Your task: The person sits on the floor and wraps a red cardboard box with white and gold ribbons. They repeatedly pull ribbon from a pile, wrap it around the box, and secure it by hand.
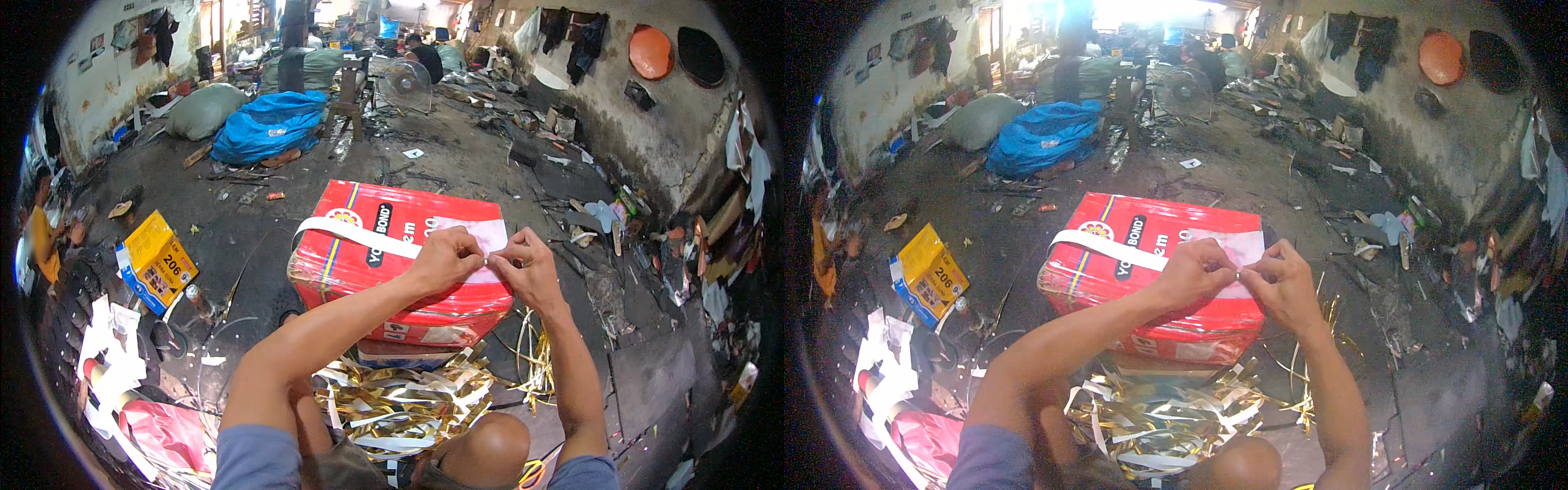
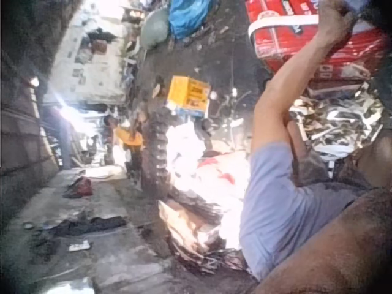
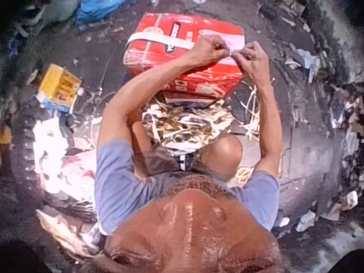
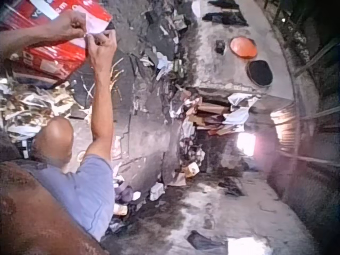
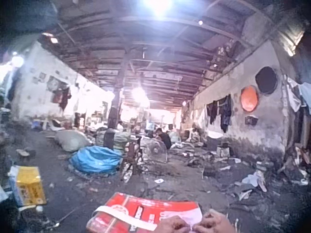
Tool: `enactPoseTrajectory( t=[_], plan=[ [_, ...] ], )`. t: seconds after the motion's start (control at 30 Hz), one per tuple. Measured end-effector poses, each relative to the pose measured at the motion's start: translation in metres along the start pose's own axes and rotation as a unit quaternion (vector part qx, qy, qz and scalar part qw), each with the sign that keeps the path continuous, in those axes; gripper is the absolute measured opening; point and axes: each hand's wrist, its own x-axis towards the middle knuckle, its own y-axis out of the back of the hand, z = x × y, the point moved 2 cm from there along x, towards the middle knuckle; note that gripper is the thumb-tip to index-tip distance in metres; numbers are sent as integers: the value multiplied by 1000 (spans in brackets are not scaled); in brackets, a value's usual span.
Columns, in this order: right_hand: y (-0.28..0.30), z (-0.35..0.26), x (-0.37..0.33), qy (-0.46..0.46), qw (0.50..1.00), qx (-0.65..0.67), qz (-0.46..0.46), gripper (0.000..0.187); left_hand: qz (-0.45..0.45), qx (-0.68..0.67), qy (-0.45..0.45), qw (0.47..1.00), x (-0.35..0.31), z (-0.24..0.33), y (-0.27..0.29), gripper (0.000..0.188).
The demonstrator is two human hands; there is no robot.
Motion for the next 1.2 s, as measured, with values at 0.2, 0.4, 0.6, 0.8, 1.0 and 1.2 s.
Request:
enactPoseTrajectory(
  t=[0.2, 0.4, 0.6, 0.8, 1.0, 1.2],
  plan=[
    [-22, 26, 2, -81, 995, 35, 46, 20, 6, 69, -23, 997, 2, 9, 2, 16],
    [-30, 45, 7, -150, 953, 263, -5, 42, -93, 118, 11, 989, 24, 15, 6, 16],
    [-38, 48, -4, -200, 939, 262, 103, 36, -127, 107, -74, 983, 34, 11, 8, 13],
    [-34, 65, -10, -119, 976, 158, 86, 38, -42, -18, -75, 996, 28, 17, -21, 14],
    [-40, 47, -26, -327, 777, 536, 39, 29, -58, -40, -35, 997, 26, 23, -18, 13],
    [-43, 58, -31, -362, 666, 652, -13, 42, -40, -66, -44, 996, 32, 13, -30, 10]
  ],
)
